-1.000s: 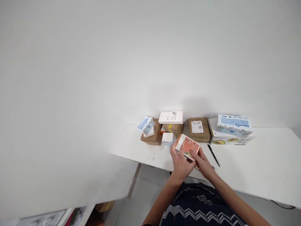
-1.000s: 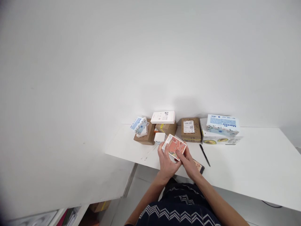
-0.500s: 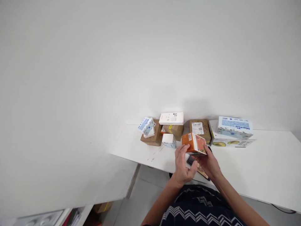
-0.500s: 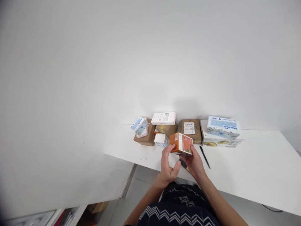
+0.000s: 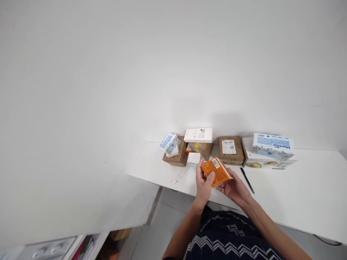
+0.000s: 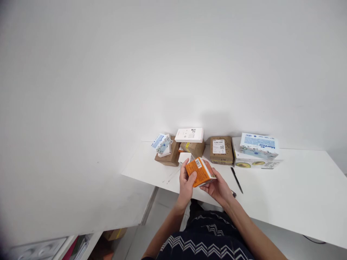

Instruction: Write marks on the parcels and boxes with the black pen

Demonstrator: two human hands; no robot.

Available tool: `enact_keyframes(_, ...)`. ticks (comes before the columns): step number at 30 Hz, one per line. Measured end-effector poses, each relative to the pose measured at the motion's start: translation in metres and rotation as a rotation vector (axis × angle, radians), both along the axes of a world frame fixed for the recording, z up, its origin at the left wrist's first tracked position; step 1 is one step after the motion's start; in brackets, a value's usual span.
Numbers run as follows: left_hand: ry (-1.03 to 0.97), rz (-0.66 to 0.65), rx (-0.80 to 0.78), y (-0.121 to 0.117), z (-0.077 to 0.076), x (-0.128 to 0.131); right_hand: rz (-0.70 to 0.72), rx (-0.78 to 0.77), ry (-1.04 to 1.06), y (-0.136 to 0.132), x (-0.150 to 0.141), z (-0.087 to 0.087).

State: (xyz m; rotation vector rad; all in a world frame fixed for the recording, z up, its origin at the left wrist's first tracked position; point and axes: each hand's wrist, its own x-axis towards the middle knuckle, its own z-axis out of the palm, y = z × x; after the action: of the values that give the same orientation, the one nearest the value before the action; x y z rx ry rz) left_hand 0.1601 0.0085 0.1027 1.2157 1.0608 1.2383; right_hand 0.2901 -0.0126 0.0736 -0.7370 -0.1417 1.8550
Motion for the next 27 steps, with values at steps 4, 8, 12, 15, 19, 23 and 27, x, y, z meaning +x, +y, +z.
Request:
enact_keyframes(4,-0.04,0.012,-0.056,-0.001,0.006,0.003,0.032,0.037,-0.058,0.0,-0.001,-0.002)
enact_keyframes(8,-0.023,0.054,-0.025,0.004,0.005,0.003,0.029,0.009,0.008,-0.001,0.001,-0.004)
enact_keyframes(12,-0.016,0.066,-0.033,0.007,-0.002,0.001,0.026,-0.037,0.103,-0.001,0.002,-0.006)
enact_keyframes(15,-0.015,0.018,-0.037,0.009,-0.003,-0.002,0.092,-0.062,0.134,-0.001,0.001,-0.008)
enact_keyframes(19,0.069,-0.202,0.055,0.016,0.005,-0.015,0.208,-0.124,0.195,-0.003,-0.002,-0.012)
enact_keyframes(23,0.083,-0.55,0.094,0.026,0.008,-0.035,0.314,-0.16,0.239,-0.008,-0.009,-0.017)
enact_keyframes(27,0.049,-0.632,-0.001,0.03,0.0,-0.045,0.36,-0.187,0.193,-0.01,-0.016,-0.018)
